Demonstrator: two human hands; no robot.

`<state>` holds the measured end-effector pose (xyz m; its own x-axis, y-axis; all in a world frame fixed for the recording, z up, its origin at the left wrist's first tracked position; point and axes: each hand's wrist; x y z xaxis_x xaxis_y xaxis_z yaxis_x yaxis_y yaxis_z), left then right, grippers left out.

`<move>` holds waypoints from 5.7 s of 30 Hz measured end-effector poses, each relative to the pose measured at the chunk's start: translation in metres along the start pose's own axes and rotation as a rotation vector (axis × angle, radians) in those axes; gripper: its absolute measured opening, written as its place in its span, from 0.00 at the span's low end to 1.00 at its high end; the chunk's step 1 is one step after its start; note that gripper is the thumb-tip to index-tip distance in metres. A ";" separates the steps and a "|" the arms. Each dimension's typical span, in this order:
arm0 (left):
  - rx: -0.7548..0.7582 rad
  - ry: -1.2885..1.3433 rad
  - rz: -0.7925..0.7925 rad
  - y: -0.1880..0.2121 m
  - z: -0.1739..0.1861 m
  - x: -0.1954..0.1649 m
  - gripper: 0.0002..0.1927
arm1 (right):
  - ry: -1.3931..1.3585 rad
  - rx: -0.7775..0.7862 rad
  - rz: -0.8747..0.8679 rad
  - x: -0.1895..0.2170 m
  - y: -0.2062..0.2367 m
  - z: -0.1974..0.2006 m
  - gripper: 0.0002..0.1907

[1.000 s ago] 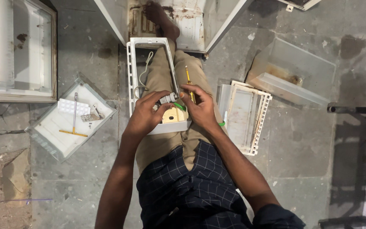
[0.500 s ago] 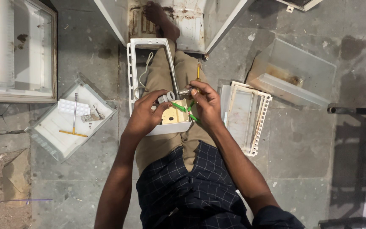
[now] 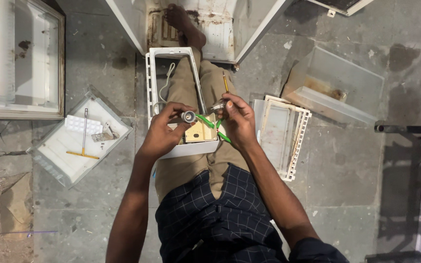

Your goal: The person sits on the floor with a refrigerator door frame across their lap and repairs the interior light assembly. They unscrew and detach a light socket and thermostat unit from the frame using a screwdriver and pliers, disconnect the wiring, and manipulate the socket and bulb components by hand.

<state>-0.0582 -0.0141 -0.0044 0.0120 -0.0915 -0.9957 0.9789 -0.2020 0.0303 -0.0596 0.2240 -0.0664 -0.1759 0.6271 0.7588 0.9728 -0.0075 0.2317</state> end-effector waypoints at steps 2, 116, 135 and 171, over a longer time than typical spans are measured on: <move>-0.017 -0.129 0.029 0.000 -0.001 -0.003 0.16 | 0.089 0.023 0.064 -0.003 0.004 -0.002 0.15; -0.047 -0.273 -0.098 0.004 0.000 -0.021 0.19 | 0.807 0.195 0.285 0.010 0.021 -0.041 0.25; -0.053 -0.267 -0.147 0.005 0.000 -0.021 0.18 | 0.713 0.192 0.336 0.004 0.018 -0.038 0.22; -0.032 -0.353 -0.304 0.004 0.001 -0.006 0.17 | 0.802 0.185 0.294 -0.002 0.016 -0.031 0.17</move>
<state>-0.0545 -0.0157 0.0016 -0.3407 -0.3599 -0.8685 0.9333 -0.2413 -0.2661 -0.0486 0.1981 -0.0457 0.1002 -0.1184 0.9879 0.9921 0.0870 -0.0902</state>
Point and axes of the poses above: each hand's wrist, its own y-axis away from the middle knuckle, its own z-axis out of the back of the hand, x = y × z, and after that the axes turned 4 degrees about -x, right-handed
